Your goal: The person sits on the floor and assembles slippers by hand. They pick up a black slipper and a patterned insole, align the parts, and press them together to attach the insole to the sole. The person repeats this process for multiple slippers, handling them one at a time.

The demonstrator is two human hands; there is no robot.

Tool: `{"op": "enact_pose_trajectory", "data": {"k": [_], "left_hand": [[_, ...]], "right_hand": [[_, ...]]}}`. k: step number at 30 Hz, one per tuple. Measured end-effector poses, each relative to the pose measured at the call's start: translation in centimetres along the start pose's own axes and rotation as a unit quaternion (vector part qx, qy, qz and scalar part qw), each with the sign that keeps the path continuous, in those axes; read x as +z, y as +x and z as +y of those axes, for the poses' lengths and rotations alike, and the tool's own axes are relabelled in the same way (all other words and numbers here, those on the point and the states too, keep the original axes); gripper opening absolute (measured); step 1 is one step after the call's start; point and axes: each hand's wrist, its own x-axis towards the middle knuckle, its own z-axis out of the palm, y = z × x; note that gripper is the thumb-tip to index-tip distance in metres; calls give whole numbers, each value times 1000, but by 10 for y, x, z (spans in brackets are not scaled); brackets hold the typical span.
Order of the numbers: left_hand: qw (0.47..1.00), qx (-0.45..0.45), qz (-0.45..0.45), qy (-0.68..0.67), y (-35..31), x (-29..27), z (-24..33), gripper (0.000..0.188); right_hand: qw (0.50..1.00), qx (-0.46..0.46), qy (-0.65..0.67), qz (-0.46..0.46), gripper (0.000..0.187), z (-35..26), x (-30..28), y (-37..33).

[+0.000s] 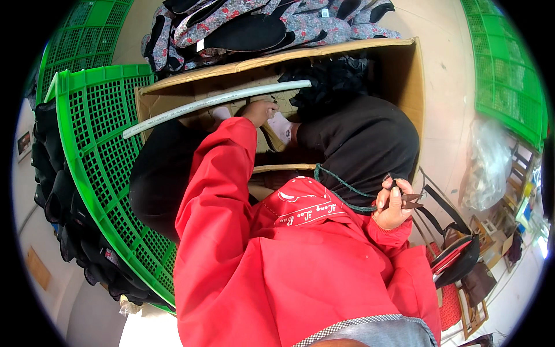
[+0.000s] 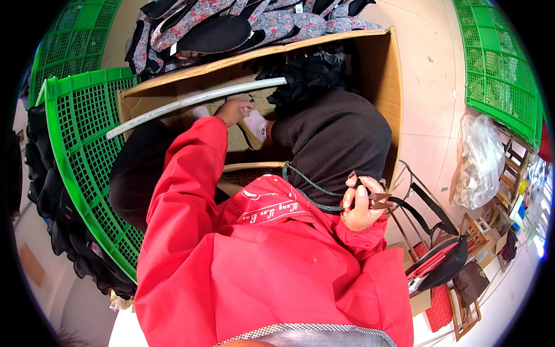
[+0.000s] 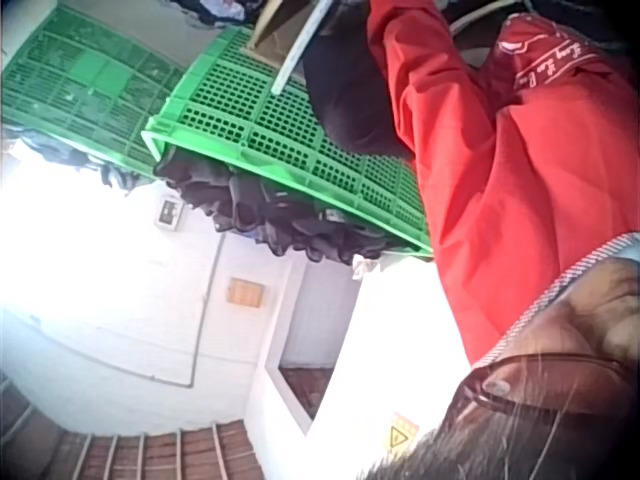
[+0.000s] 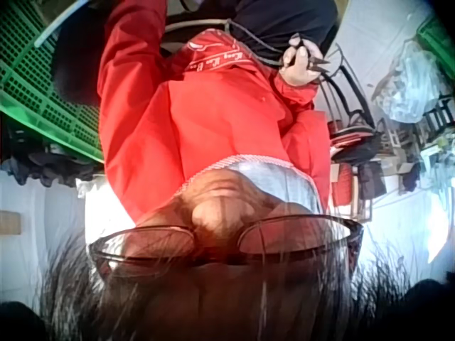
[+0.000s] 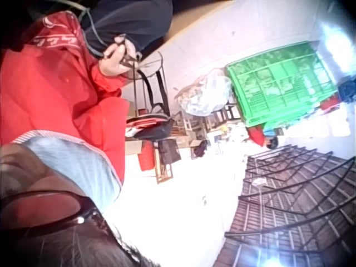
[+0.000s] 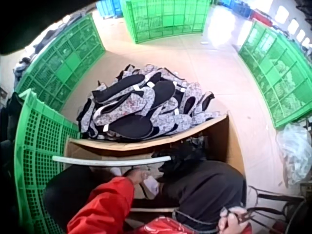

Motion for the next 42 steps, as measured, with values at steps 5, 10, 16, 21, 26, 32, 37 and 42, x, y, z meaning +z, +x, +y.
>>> {"op": "enact_pose_trajectory", "data": {"k": [5, 10, 16, 21, 26, 32, 37, 42], "left_hand": [[999, 16, -11, 47, -5, 6, -10, 31], [988, 68, 82, 109, -15, 8, 6, 19], [981, 69, 127, 129, 11, 30, 62, 9], [971, 75, 54, -223, 41, 37, 145, 64], [997, -12, 72, 9, 8, 10, 38, 17], [997, -66, 48, 3, -34, 15, -9, 18], [985, -8, 77, 154, -33, 18, 26, 11], [986, -40, 138, 79, -6, 37, 31, 8]], "right_hand": [[1000, -4, -4, -4, 18, 0, 0, 1], [1000, -2, -1, -8, 18, 0, -1, 1], [1000, -9, 8, -13, 19, -1, 1, 2], [1000, -6, 17, -10, 19, -2, 1, 1], [999, -3, 32, -7, 19, 0, -2, 0], [999, -6, 45, -22, 20, -1, -2, 1], [1000, -2, 25, -6, 21, 0, -1, 1], [999, -12, 30, -8, 19, 2, -3, 1]]}}
